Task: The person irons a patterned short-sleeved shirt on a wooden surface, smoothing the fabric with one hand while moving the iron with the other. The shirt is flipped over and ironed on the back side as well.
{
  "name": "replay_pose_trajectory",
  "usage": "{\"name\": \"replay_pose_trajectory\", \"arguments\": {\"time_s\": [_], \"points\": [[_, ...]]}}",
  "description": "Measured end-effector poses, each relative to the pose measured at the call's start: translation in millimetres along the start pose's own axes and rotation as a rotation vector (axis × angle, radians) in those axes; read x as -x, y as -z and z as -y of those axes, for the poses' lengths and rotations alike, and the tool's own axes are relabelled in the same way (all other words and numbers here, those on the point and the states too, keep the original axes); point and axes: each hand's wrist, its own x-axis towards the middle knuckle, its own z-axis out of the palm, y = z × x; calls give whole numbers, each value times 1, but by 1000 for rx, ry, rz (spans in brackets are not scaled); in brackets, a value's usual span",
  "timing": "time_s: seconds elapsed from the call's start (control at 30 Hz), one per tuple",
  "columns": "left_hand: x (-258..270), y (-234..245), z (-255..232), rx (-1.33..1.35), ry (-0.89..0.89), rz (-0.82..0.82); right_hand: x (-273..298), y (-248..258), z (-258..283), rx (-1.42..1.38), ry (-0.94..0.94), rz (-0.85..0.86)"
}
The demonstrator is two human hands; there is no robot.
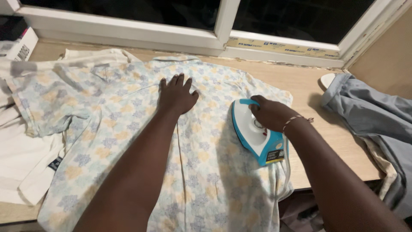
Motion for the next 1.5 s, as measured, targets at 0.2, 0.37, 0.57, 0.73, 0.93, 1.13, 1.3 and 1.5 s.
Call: {"name": "replay_pose_trajectory", "arguments": {"time_s": [0.2,0.37,0.57,0.73,0.93,1.13,1.3,1.5], "points": [[1,-8,4,-32,-138,-181,-61,-31,-32,773,370,-84],[2,-15,7,4,-122,-57,-87,-14,-15,224,49,-8],[-5,-22,9,34,-121,-114,-98,9,13,61,-61,-29],[-8,-26,10,33,-130,-135,-108,13,18,22,-62,-28],[-8,-22,9,31,-123,-122,-102,18,17,40,-62,3],[-11,-19,8,15,-118,-113,-78,19,8,29,-40,21],[-5,-22,9,9,-122,-122,-48,9,0,42,71,-4],[-4,-20,10,4,-143,-128,7,14,5,-21,-60,68]]}}
